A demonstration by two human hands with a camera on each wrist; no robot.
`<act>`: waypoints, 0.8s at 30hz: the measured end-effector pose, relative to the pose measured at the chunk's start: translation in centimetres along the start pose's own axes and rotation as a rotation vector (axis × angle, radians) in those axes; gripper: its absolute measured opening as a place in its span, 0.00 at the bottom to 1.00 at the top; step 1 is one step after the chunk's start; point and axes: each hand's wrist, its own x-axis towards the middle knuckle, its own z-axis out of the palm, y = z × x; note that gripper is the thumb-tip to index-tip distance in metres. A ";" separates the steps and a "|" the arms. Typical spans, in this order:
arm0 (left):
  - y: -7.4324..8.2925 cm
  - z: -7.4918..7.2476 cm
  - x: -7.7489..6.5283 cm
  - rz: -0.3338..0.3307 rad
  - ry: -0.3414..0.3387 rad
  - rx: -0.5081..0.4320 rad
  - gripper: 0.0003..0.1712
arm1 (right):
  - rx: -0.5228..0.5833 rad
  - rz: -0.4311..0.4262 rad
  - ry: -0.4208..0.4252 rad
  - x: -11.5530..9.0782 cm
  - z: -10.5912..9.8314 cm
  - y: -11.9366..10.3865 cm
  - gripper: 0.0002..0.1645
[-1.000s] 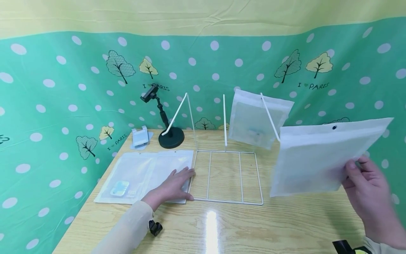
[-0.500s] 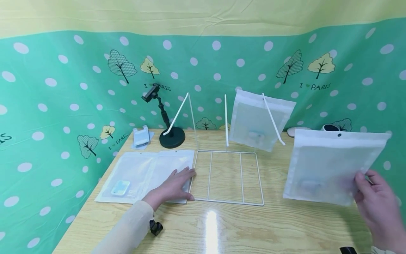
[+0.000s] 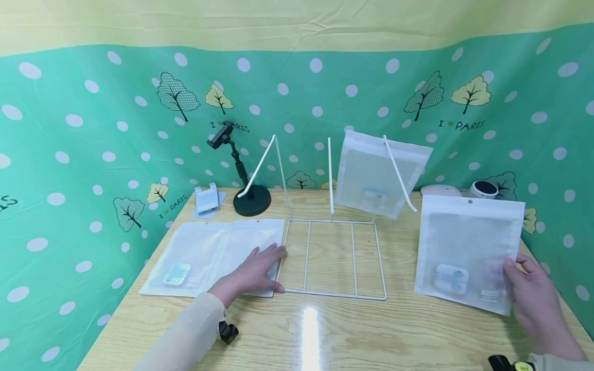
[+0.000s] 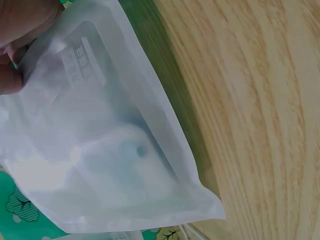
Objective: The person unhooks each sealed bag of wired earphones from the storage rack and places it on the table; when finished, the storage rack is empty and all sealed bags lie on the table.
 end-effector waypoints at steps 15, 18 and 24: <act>0.0 0.1 0.1 0.004 0.005 0.007 0.54 | -0.706 0.340 0.080 2.8 1.6 1.1 0.55; 0.0 0.1 0.1 0.005 0.006 0.007 0.54 | -0.714 0.340 0.042 2.6 2.2 0.8 0.57; 0.1 0.0 0.1 0.001 0.005 0.010 0.54 | -0.766 0.284 -0.041 2.3 3.0 1.0 0.59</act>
